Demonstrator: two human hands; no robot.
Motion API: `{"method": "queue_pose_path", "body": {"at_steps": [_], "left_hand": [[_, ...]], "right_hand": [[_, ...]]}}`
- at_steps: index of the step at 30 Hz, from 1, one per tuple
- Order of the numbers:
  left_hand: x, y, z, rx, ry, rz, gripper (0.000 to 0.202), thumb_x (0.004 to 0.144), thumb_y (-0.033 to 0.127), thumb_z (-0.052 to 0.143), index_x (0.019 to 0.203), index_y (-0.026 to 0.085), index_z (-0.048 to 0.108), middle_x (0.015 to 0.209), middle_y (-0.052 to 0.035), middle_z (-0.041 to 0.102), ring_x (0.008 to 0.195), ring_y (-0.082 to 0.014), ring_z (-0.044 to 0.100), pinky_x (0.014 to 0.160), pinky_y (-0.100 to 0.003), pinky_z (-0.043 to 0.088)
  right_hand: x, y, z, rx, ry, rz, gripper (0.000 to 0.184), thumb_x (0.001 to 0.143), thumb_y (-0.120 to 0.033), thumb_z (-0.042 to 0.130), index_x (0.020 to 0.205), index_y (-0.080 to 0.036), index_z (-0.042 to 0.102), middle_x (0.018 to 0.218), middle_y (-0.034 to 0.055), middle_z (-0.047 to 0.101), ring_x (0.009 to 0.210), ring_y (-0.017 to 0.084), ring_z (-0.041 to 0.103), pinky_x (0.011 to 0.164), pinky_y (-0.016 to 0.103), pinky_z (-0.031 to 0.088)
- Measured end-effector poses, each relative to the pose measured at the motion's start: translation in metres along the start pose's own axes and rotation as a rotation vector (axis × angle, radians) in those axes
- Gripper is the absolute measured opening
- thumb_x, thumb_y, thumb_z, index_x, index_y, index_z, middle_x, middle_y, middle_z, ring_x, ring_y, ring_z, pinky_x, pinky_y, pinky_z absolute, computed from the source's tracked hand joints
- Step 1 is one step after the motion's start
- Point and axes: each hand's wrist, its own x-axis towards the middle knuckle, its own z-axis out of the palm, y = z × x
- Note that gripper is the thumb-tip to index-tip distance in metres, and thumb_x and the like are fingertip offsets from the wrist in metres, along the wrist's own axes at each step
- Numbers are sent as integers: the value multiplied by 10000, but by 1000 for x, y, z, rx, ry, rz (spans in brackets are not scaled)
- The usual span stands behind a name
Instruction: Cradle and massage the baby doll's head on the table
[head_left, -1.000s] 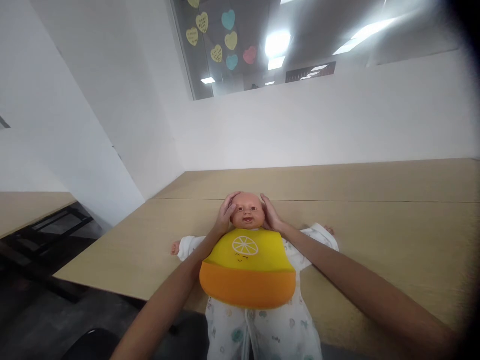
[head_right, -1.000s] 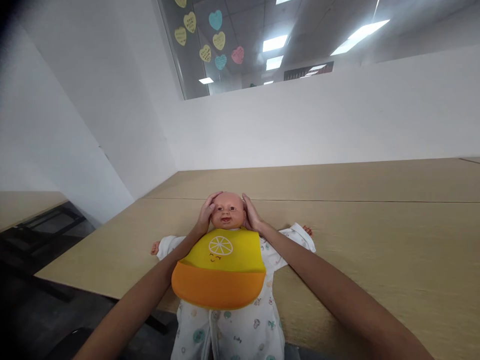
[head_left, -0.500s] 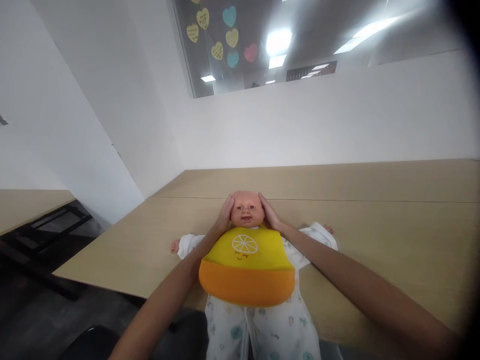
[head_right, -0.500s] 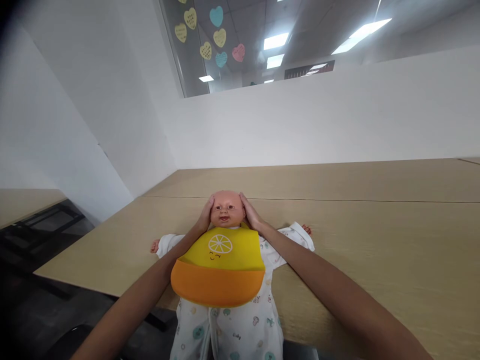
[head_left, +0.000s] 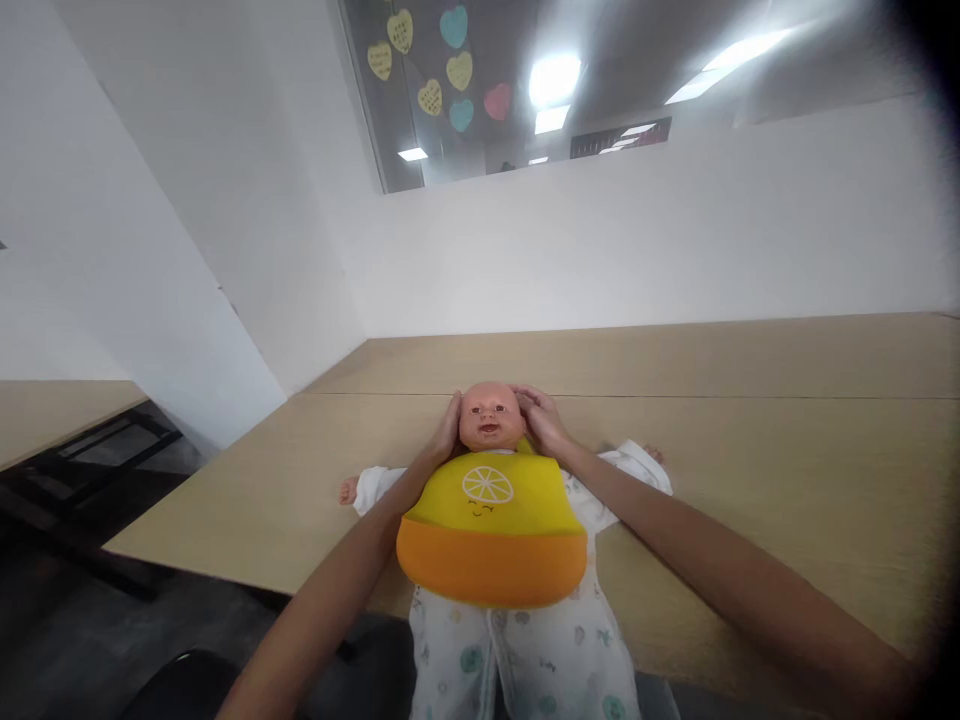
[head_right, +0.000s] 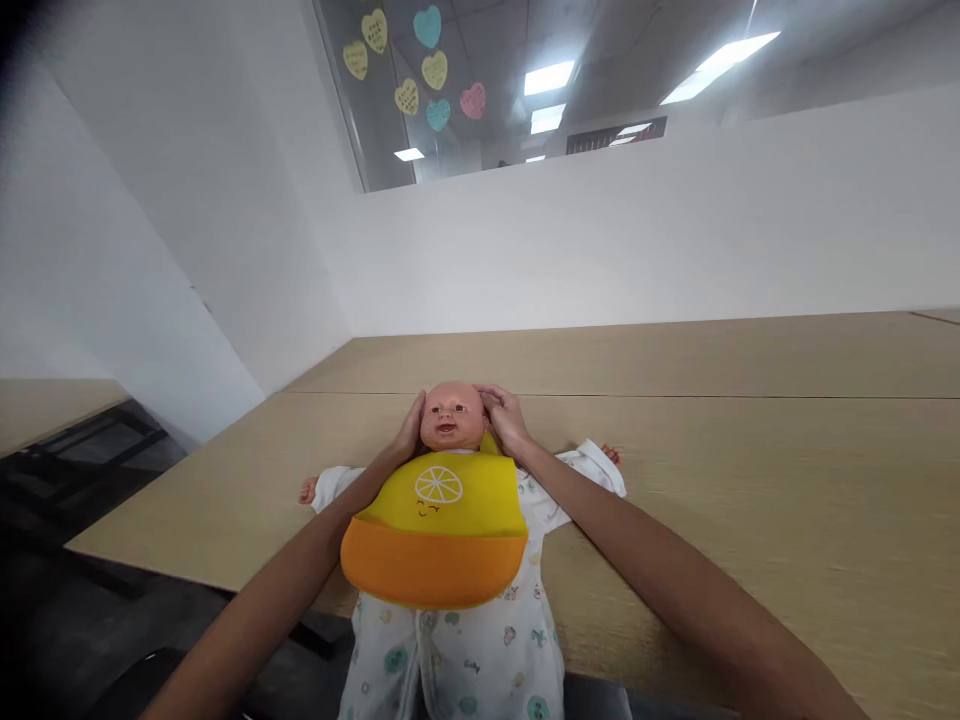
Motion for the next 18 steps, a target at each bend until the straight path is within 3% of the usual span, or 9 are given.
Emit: {"method": "queue_pose_path", "body": {"at_steps": [7, 11, 18], "left_hand": [[1, 1, 6, -123, -21, -24, 610, 914, 621, 594, 1300, 164, 715, 1298, -95, 729, 1412, -283, 534, 1249, -354, 336], [-1, 1, 3, -96, -39, -44, 604, 901, 570, 648, 1307, 126, 703, 1315, -129, 715, 1399, -295, 546, 1241, -375, 354], [-8, 4, -12, 121, -71, 116, 597, 873, 510, 712, 1390, 220, 643, 1427, -97, 647, 1449, -266, 493, 1241, -391, 350]], "right_hand": [[-6, -7, 8, 106, -72, -15, 469, 683, -567, 856, 927, -191, 717, 1035, 26, 724, 1024, 192, 651, 953, 292, 522], [-9, -5, 7, 1, -167, -41, 504, 759, -612, 807, 1048, -210, 711, 1123, 42, 713, 1092, 212, 645, 983, 319, 530], [-10, -3, 8, -41, -186, -15, 576, 726, -685, 813, 1052, -224, 702, 1189, 72, 707, 1143, 258, 647, 1053, 399, 530]]}}
